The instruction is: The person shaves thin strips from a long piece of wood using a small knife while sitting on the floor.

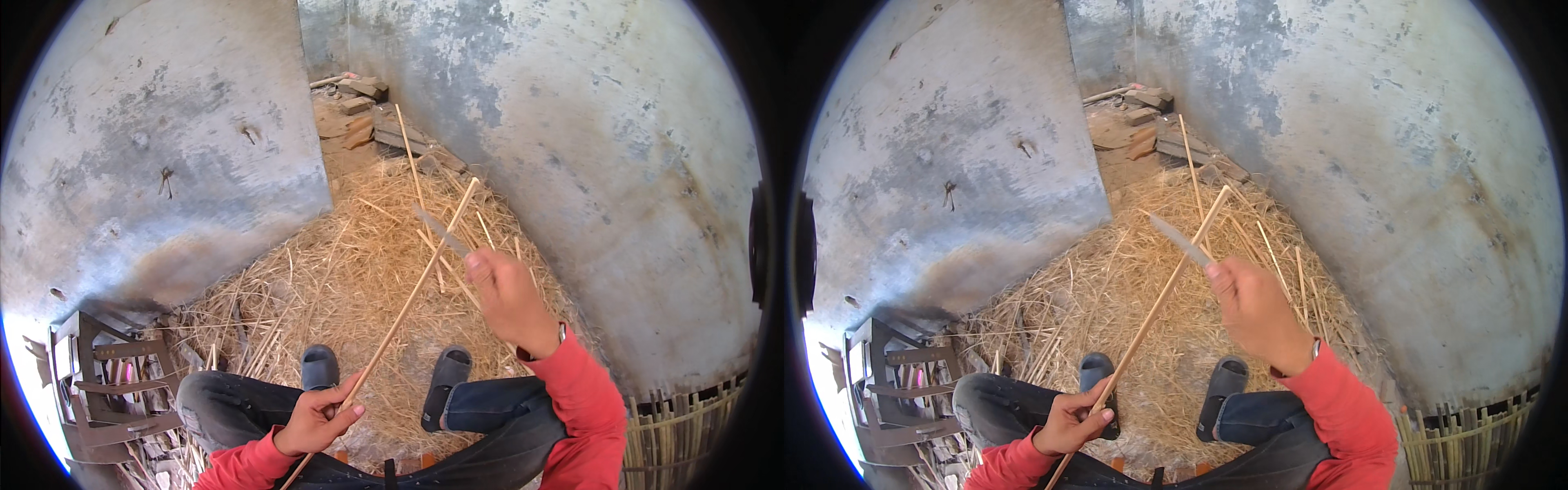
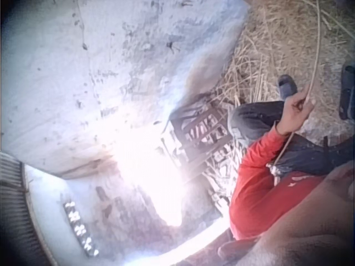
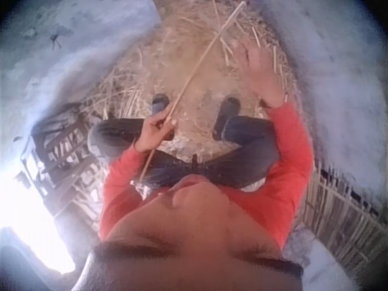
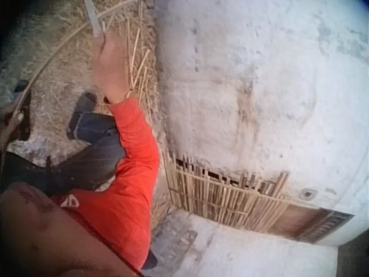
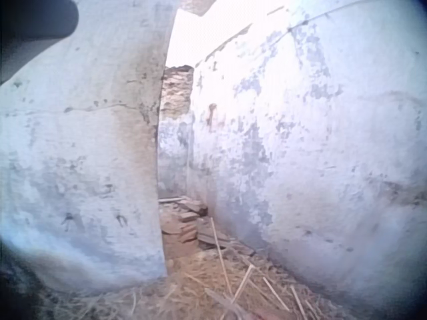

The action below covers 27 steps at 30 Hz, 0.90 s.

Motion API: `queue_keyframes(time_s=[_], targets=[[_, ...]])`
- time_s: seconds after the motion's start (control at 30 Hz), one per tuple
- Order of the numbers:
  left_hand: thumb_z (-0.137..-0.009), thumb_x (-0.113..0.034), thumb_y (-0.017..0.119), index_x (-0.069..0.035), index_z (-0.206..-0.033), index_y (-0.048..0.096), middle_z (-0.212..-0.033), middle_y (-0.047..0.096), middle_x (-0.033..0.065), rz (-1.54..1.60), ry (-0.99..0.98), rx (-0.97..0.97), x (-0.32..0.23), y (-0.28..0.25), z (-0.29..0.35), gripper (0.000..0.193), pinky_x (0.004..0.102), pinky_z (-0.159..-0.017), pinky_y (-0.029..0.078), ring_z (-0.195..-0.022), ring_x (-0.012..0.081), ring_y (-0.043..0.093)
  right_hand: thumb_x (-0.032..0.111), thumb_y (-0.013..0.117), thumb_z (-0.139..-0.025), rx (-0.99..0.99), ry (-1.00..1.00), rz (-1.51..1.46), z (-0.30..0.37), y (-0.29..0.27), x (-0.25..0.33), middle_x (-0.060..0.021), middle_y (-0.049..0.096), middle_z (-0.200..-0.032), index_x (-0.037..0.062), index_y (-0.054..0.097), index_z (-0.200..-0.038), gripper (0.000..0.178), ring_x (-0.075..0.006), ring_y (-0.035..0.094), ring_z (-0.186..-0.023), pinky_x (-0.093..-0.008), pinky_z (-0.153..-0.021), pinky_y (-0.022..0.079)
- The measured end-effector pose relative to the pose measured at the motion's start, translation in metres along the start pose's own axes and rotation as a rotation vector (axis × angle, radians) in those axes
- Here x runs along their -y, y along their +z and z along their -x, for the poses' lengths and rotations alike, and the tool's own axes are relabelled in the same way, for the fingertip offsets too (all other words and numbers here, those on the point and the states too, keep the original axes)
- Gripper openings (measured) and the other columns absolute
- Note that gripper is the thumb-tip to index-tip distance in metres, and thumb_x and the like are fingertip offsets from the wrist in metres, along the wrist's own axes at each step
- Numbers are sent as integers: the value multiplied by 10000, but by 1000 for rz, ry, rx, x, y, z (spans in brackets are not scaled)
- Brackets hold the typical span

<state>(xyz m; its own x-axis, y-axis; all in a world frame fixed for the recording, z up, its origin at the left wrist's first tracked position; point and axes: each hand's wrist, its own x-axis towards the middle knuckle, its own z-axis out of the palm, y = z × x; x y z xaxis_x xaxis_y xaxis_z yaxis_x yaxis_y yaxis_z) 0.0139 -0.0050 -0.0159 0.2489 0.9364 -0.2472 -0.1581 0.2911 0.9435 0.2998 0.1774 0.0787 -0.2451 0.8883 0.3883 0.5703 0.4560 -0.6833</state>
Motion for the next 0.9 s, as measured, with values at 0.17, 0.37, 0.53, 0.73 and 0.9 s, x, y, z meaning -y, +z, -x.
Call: queue_keyframes(time_s=[0.17,0.37,0.53,0.73,0.9], targets=[[-999,-29,672,-20,-1515,496,-756,545,-91,74,5,-27,-3,0,2,545,181,-522,340,-612,-19,421,459,548,-1045,293,-4,199,18,23,21,-156,553,-543,48,641,-802,486,-376,570,-464,-485,-459,437],[-990,-42,679,2,-1470,546,-729,544,-81,-112,28,-119,-5,0,0,500,193,-533,362,-614,-3,442,454,594,-1012,372,-172,314,29,42,18,-173,567,-541,58,642,-763,471,-392,582,-478,-499,-469,458],[-968,-52,699,27,-1439,566,-668,524,-61,-380,142,-68,2,-13,9,496,212,-534,373,-601,13,444,428,585,-1020,59,-21,428,-19,22,-23,-204,561,-568,21,652,-745,495,-406,595,-505,-499,-502,454],[-980,-23,674,42,-1443,555,-631,487,-62,-253,118,73,-20,-7,14,483,211,-522,350,-583,13,405,416,522,-1065,-169,88,433,-39,-34,-84,-193,515,-562,-16,646,-790,527,-319,510,-479,-450,-510,404],[-986,-10,662,38,-1456,542,-642,489,-66,-151,28,71,-15,-9,10,487,211,-523,336,-595,8,397,377,526,-1073,-267,107,172,-29,-43,-61,-87,387,-597,-24,583,-793,492,-150,364,-573,-372,-528,340]])
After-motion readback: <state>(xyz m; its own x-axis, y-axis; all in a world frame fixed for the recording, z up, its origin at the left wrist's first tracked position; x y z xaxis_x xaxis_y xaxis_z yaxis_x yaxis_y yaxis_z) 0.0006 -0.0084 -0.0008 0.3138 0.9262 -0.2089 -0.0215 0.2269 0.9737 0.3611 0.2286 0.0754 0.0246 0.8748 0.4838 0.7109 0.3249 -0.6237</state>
